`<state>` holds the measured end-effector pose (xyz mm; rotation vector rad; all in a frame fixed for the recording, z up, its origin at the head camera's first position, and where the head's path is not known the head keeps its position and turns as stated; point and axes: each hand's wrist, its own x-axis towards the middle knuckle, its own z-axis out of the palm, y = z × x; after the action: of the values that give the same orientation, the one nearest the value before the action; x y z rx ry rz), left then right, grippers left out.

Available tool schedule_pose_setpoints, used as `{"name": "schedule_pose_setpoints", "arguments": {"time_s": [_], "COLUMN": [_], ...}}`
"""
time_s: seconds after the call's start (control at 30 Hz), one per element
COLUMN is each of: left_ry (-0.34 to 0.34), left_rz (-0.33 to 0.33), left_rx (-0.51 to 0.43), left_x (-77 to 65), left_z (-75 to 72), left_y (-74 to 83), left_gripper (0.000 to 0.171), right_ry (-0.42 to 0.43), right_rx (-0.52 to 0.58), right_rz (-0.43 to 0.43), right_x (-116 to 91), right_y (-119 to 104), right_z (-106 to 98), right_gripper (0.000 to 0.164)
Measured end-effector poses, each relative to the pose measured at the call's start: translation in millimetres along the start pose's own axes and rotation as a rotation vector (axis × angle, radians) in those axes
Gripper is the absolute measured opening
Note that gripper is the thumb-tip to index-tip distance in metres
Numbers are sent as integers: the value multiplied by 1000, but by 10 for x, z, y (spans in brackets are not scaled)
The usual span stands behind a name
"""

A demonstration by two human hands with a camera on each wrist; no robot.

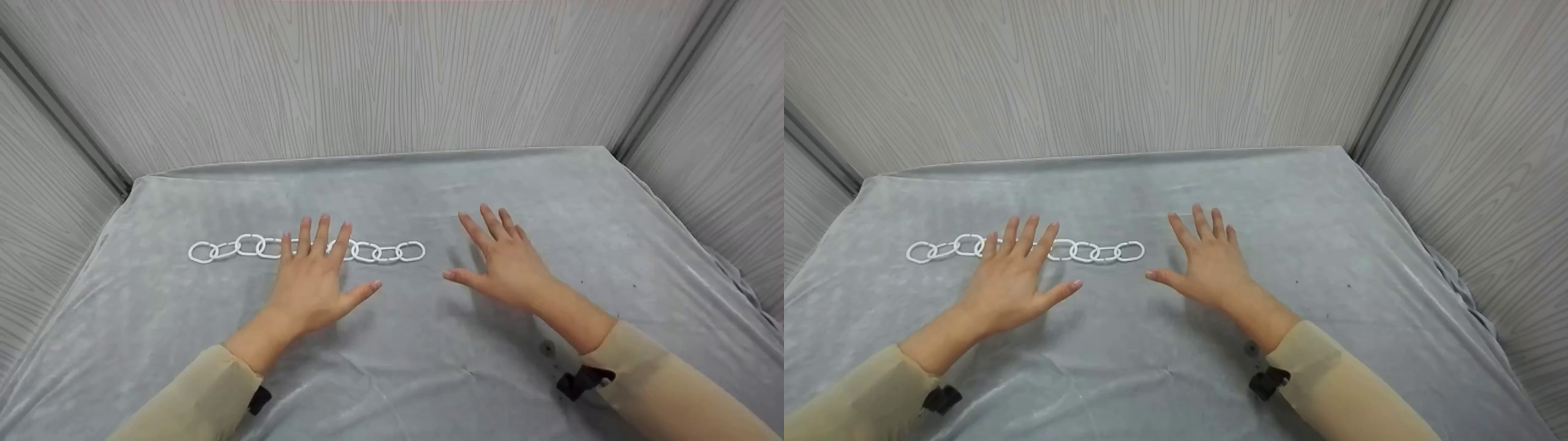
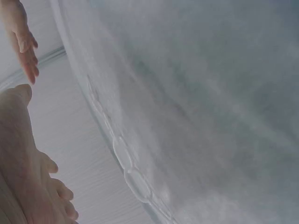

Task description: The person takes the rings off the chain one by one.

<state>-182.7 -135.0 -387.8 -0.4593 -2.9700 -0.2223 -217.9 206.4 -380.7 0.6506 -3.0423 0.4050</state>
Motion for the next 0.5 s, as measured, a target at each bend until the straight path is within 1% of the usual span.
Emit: {"name": "schedule_pose_setpoints", "arguments": {"time_s": [0.13,0.27,0.4,0.5], "left_ry": [-1,-20,-22,-7], "left_rz": [20,31,56,84], "left_rx": [-42,-53,-77,-122], "left_x": [128,246,347,404], "left_z": [-35,-43,-4,43], "left_y": [-36,-69,-94,-109], "left_gripper": [110,111,112,111], "right_ry": [6,51,100,117], "right_rx": [68,167,256,314], "right_rz": [-40,-83,-131,-157], "right_x": [128,287,437,518], "right_y": [-2,-8,-4,4], "right_z": [-50,-60,-23,16], "right_gripper": [105,100,94,89]}}
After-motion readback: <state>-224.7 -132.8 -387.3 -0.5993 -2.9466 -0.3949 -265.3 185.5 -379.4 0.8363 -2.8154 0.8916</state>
